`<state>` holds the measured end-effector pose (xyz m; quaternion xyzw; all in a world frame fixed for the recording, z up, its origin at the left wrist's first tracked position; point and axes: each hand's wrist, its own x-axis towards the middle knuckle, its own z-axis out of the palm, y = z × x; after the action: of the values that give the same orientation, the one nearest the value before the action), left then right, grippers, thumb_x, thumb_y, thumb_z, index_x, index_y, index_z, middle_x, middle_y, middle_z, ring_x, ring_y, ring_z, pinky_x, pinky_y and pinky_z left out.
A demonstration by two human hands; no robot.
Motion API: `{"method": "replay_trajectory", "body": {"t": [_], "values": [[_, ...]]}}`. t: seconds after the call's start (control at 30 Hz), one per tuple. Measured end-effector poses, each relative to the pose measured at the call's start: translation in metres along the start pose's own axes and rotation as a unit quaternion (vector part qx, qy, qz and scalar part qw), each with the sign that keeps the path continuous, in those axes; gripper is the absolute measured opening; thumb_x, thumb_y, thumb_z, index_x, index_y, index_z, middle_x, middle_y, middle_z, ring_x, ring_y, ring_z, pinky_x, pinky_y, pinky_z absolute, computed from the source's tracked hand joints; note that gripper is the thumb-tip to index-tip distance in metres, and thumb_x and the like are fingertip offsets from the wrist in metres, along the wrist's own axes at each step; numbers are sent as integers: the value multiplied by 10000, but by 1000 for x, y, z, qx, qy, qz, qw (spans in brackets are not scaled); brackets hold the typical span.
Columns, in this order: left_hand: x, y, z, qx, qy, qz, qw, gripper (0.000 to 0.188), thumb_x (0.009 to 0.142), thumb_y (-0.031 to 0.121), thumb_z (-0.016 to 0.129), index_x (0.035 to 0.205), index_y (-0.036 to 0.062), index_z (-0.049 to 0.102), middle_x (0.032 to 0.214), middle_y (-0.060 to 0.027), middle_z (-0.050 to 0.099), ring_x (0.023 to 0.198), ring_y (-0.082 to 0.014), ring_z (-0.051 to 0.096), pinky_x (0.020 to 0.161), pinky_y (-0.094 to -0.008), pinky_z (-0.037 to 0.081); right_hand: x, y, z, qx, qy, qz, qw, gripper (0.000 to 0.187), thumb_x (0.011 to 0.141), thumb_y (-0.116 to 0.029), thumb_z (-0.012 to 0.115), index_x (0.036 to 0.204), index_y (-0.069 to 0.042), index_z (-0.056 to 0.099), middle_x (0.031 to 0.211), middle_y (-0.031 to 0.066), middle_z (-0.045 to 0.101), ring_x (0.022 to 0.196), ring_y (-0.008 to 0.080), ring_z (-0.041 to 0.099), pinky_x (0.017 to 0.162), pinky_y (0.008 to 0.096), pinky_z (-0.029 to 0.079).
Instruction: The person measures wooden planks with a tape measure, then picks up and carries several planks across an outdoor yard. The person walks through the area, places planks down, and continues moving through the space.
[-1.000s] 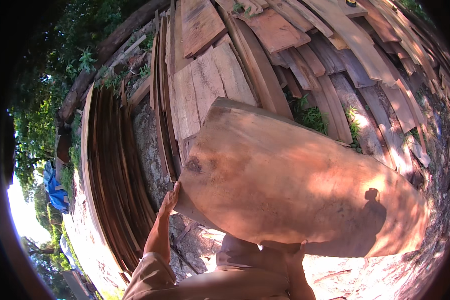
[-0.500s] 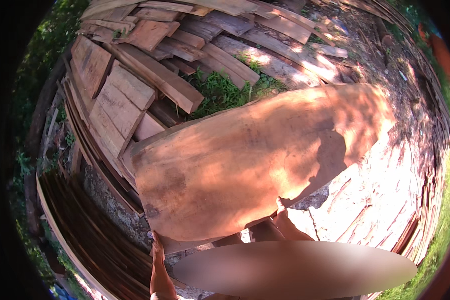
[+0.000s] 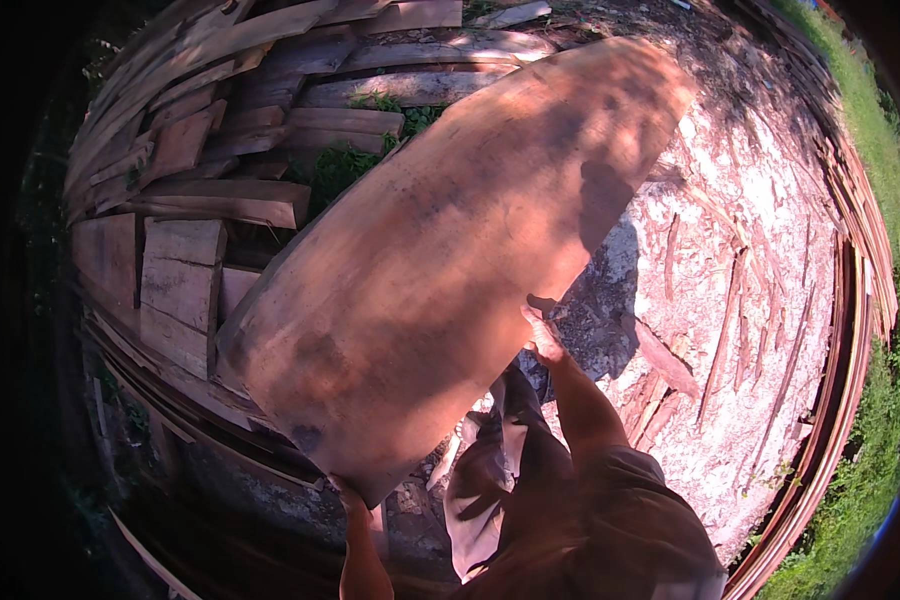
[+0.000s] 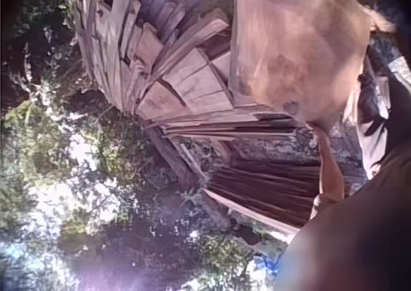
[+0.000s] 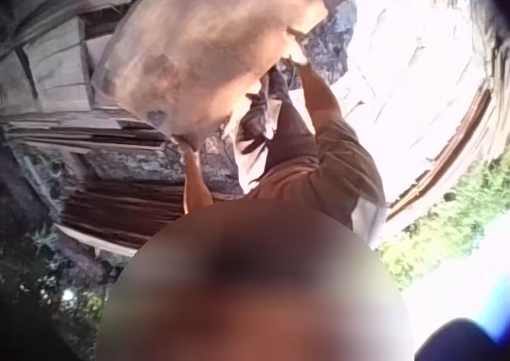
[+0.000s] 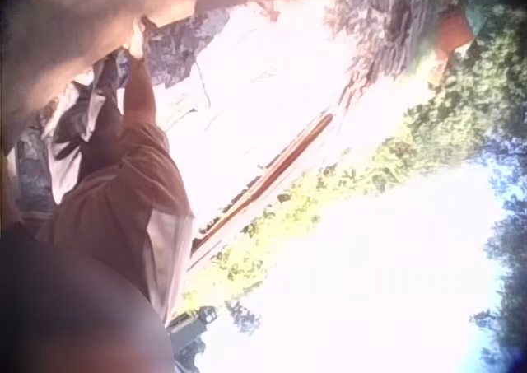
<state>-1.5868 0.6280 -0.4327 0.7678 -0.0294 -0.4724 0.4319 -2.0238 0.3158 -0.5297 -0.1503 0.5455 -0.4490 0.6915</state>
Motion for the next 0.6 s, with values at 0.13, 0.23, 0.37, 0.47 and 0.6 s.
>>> {"method": "replay_trajectory", "body": {"t": [0.13,0.23,0.37,0.47,0.6], "values": [[13,0,2,-28,-54,-19,998,799,888,673,191,1452,110,134,1487,-108,198,1336,-266,255,1086,-387,206,-86,-5,-26,-259,69,19,963,834,745,-503,698,1289,33,362,712,18,465,607,119,461,536,274,392],[22,-5,4,-68,-81,8,994,792,867,702,210,1437,153,231,1446,-125,295,1282,-261,364,1031,-394,330,-175,6,-73,-362,182,-2,914,986,730,-522,697,1354,85,234,894,115,544,790,203,534,669,328,458],[24,-12,6,-55,-106,27,993,785,868,698,216,1428,149,250,1432,-126,313,1248,-260,392,991,-392,355,-306,24,-164,-246,310,100,913,1025,722,-509,721,1374,83,196,819,97,532,712,157,513,578,305,424],[18,-10,21,-21,-99,1,995,781,869,696,221,1421,146,264,1421,-128,327,1222,-259,413,961,-390,373,-385,31,-220,-245,388,183,869,990,715,-460,747,1322,144,250,924,193,568,854,224,559,724,337,464],[1,-1,70,61,-124,-25,990,775,870,693,228,1411,142,282,1407,-130,345,1187,-257,441,922,-387,397,-432,21,-242,-334,429,141,827,1007,696,-555,701,1286,161,310,1259,346,436,1198,396,444,975,404,374]]}}
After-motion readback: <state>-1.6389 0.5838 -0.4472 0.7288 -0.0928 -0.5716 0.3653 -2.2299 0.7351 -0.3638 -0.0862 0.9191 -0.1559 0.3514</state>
